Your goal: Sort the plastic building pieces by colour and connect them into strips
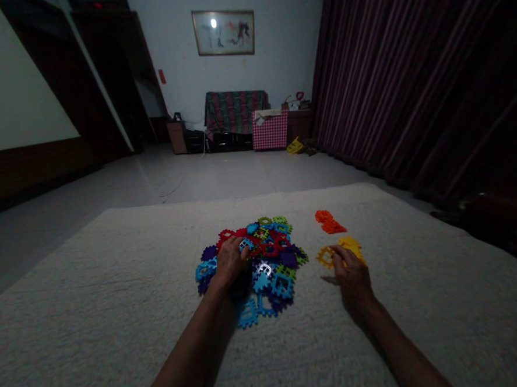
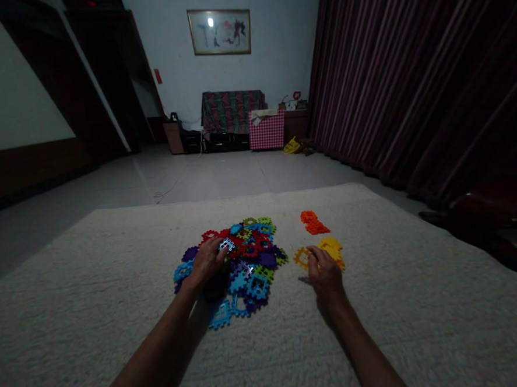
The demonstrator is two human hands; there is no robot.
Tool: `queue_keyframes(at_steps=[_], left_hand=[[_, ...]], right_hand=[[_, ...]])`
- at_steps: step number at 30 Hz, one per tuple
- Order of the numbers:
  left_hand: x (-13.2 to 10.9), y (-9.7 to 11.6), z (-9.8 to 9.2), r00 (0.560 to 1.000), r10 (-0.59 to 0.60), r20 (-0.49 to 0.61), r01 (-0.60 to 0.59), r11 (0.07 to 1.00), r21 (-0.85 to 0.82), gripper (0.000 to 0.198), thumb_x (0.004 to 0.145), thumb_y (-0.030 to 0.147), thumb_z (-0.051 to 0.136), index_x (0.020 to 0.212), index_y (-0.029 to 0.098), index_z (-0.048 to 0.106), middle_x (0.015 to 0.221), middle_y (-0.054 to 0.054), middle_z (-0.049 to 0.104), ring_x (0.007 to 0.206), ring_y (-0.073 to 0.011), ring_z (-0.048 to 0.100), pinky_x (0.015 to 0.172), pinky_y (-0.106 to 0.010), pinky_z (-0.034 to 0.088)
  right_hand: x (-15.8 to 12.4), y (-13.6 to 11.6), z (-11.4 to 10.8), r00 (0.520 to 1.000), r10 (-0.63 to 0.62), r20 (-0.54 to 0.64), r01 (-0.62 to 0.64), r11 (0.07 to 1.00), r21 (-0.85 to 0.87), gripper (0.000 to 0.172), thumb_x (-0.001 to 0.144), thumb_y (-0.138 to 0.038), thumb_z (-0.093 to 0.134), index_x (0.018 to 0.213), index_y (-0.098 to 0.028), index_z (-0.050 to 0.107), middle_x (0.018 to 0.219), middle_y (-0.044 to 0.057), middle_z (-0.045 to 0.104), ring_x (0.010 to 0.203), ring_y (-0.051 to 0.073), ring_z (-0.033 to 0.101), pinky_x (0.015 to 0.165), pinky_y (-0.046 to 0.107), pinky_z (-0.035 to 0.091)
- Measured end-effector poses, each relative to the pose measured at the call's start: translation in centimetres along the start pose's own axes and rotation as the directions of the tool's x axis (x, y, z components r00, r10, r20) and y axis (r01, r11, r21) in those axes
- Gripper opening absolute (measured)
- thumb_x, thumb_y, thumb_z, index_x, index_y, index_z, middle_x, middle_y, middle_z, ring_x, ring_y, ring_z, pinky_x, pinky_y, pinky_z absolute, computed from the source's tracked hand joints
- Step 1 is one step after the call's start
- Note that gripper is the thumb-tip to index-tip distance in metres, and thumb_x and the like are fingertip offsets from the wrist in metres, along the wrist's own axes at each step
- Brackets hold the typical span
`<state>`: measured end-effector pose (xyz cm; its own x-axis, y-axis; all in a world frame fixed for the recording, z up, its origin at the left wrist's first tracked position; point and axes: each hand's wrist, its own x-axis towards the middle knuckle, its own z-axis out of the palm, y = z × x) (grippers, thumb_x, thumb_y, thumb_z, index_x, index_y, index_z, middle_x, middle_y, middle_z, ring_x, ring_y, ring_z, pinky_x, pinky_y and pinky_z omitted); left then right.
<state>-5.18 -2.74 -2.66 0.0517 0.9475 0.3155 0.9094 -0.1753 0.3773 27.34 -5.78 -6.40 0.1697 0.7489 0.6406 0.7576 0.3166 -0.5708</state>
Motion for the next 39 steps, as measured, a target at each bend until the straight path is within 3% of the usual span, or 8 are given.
queue_keyframes(at_steps=[4, 7, 15, 20, 24, 27, 32, 39], left_hand=[[0.1, -0.2, 1.8, 0.996, -0.043, 0.074, 0.036, 0.995, 0.096, 0.044, 0.091, 0.038, 0.055, 0.132, 0.020, 0.054, 0.138, -0.012, 0.053, 0.130, -0.0248, 0.047, 0.109, -0.037, 0.038], [-0.2, 0.1, 2.3, 0.992, -0.055, 0.116, 0.039, 0.990, 0.133, 0.046, 0.092, 0.041, 0.054, 0.134, 0.022, 0.051, 0.143, -0.012, 0.047, 0.133, -0.0263, 0.042, 0.108, -0.040, 0.037], [-1.1, 1.7, 1.2, 0.979, 0.064, 0.191, -0.096, 0.982, 0.163, 0.036, 0.094, 0.041, 0.050, 0.121, 0.022, 0.061, 0.129, -0.012, 0.056, 0.125, -0.0296, 0.047, 0.105, -0.045, 0.038], [-0.9, 2.6, -0.2, 0.962, 0.094, 0.255, -0.116, 0.991, 0.069, 0.036, 0.093, 0.044, 0.050, 0.118, 0.023, 0.065, 0.119, -0.010, 0.064, 0.112, -0.0257, 0.058, 0.096, -0.037, 0.044], [0.3, 1.2, -1.9, 0.967, 0.080, 0.240, -0.060, 0.994, -0.091, 0.038, 0.097, 0.044, 0.043, 0.116, 0.023, 0.067, 0.114, -0.006, 0.070, 0.105, -0.0200, 0.063, 0.090, -0.028, 0.046], [1.0, -1.3, -3.0, 0.986, -0.082, 0.144, 0.081, 0.997, 0.012, 0.035, 0.098, 0.035, 0.040, 0.102, 0.021, 0.072, 0.107, -0.007, 0.071, 0.099, -0.0183, 0.063, 0.089, -0.026, 0.045], [1.0, -4.5, -3.2, 0.956, -0.219, 0.195, 0.192, 0.970, 0.146, 0.027, 0.092, 0.025, 0.047, 0.095, 0.019, 0.073, 0.108, -0.009, 0.069, 0.099, -0.0194, 0.061, 0.085, -0.026, 0.045], [0.9, -4.2, -2.6, 0.945, -0.225, 0.238, 0.179, 0.963, 0.200, 0.028, 0.091, 0.031, 0.046, 0.093, 0.020, 0.072, 0.109, -0.010, 0.067, 0.104, -0.0221, 0.059, 0.087, -0.029, 0.045]], right_hand=[[1.6, 2.8, -0.5, 1.000, 0.003, 0.016, 0.001, 0.966, -0.257, 0.032, 0.084, -0.022, 0.041, 0.101, -0.017, 0.068, 0.099, 0.014, 0.069, 0.089, 0.027, 0.063, 0.082, 0.043, 0.050], [1.7, 2.4, 0.2, 0.998, -0.065, -0.026, 0.052, 0.935, -0.352, 0.034, 0.084, -0.018, 0.041, 0.107, -0.015, 0.066, 0.105, 0.016, 0.068, 0.096, 0.028, 0.061, 0.087, 0.044, 0.047], [1.3, -4.8, 7.1, 0.952, -0.264, 0.154, 0.261, 0.965, 0.039, 0.030, 0.088, -0.017, 0.044, 0.112, -0.019, 0.063, 0.111, 0.011, 0.068, 0.105, 0.025, 0.060, 0.094, 0.044, 0.046], [1.0, -7.7, 10.6, 0.883, -0.382, 0.274, 0.328, 0.918, 0.224, 0.033, 0.088, -0.024, 0.052, 0.119, -0.020, 0.062, 0.122, 0.012, 0.066, 0.115, 0.028, 0.058, 0.099, 0.049, 0.045], [0.7, -7.9, 10.8, 0.813, -0.443, 0.378, 0.345, 0.889, 0.300, 0.029, 0.088, -0.025, 0.054, 0.115, -0.022, 0.064, 0.118, 0.011, 0.068, 0.113, 0.027, 0.059, 0.098, 0.049, 0.045], [0.6, -7.8, 10.3, 0.776, -0.469, 0.421, 0.357, 0.877, 0.320, 0.021, 0.086, -0.022, 0.055, 0.104, -0.022, 0.066, 0.115, 0.009, 0.068, 0.112, 0.027, 0.058, 0.100, 0.051, 0.041], [0.6, -8.1, 10.1, 0.786, -0.453, 0.420, 0.347, 0.886, 0.307, 0.016, 0.083, -0.018, 0.058, 0.096, -0.023, 0.066, 0.108, 0.008, 0.068, 0.108, 0.026, 0.057, 0.096, 0.047, 0.041], [0.7, -8.4, 10.0, 0.786, -0.450, 0.424, 0.340, 0.888, 0.311, 0.012, 0.083, -0.016, 0.058, 0.092, -0.022, 0.064, 0.099, 0.007, 0.066, 0.100, 0.024, 0.057, 0.091, 0.043, 0.042]])
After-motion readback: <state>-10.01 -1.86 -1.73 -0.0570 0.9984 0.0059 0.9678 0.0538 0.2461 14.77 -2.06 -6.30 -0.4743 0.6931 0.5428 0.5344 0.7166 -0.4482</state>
